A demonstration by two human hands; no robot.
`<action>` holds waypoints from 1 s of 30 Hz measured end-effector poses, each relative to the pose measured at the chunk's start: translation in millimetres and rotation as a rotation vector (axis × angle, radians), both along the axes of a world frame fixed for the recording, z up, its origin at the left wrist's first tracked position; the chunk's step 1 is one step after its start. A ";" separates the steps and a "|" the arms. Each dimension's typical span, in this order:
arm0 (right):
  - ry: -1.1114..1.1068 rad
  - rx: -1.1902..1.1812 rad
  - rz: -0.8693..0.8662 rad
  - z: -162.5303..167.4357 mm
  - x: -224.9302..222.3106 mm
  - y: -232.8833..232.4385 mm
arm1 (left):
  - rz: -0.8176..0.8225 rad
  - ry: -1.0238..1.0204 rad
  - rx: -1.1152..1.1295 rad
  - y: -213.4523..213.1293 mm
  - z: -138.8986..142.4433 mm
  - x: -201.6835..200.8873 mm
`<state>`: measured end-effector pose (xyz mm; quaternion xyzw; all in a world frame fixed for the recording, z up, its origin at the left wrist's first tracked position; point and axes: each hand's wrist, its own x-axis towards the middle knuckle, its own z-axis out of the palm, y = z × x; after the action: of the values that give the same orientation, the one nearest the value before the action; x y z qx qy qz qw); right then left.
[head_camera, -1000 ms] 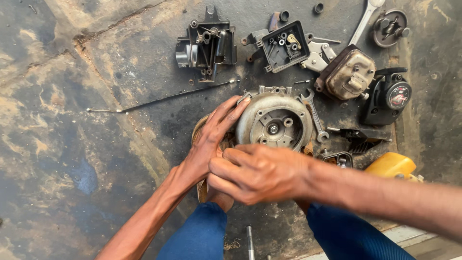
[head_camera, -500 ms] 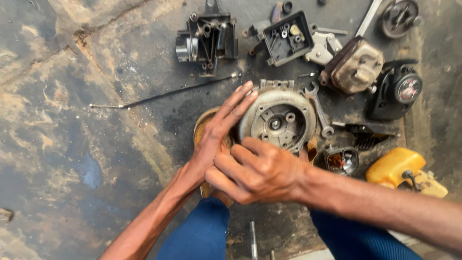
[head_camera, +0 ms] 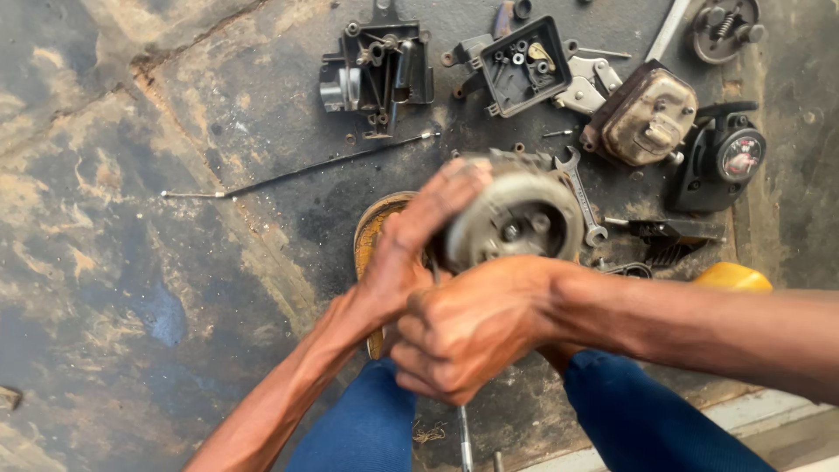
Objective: The person sits on the floor repairing a small engine, using a screwdriver and a wrench to loosen and remove parts from the engine housing. They reposition the engine, detach the recoil starter and other components, and set removed parts on the floor beside the other disassembled engine parts.
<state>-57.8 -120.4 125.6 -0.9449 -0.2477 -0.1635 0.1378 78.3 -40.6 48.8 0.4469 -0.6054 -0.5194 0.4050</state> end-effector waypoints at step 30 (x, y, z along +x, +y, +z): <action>0.436 0.495 -0.489 66.9 -66.5 31.8 | -0.340 -0.008 -0.041 18.8 50.0 34.0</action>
<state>-124.3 -88.6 192.5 -0.9267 0.0663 -0.0418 0.3675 112.4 -21.8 98.8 0.3317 -0.6844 -0.5661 0.3180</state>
